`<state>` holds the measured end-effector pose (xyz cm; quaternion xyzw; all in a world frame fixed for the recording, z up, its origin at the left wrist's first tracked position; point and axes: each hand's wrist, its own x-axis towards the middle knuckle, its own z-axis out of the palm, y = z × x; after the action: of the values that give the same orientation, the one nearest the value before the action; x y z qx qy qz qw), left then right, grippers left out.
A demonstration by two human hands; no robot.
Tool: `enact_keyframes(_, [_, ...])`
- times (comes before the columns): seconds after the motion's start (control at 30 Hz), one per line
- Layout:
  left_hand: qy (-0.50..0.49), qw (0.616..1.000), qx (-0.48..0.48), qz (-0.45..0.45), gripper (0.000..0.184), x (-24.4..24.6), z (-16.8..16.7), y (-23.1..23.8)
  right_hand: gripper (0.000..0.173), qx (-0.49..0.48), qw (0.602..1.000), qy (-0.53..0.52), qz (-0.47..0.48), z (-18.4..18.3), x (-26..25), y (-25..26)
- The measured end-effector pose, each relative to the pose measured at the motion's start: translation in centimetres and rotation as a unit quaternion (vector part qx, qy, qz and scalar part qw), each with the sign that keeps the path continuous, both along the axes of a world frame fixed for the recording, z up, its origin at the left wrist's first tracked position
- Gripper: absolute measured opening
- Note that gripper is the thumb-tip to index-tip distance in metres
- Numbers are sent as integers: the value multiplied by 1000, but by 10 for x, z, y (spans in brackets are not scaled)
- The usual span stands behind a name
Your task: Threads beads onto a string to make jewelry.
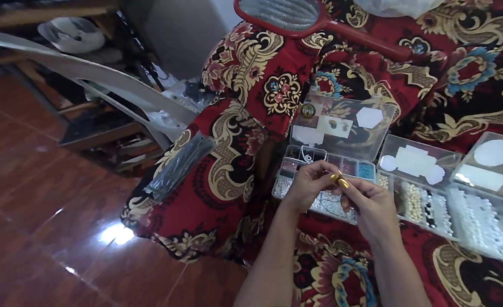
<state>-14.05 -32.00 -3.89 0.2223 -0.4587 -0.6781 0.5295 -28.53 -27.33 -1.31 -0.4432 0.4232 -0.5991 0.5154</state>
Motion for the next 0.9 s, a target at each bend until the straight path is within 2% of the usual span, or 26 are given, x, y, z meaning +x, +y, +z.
enact_keyframes(0.17, [8, 1000, 17, -9, 15, 3, -2, -1, 21, -18, 999, -1, 28, -2, -1, 0])
enact_keyframes(0.47, [8, 1000, 4, -22, 18, 6, -4, -1, 13, -9, 1000, 7, 26, -1, -2, 1])
enact_keyframes(0.9, [27, 999, 2, -28, 19, 7, -8, -3, 14, -1, 999, 16, 40, 2, -5, 2])
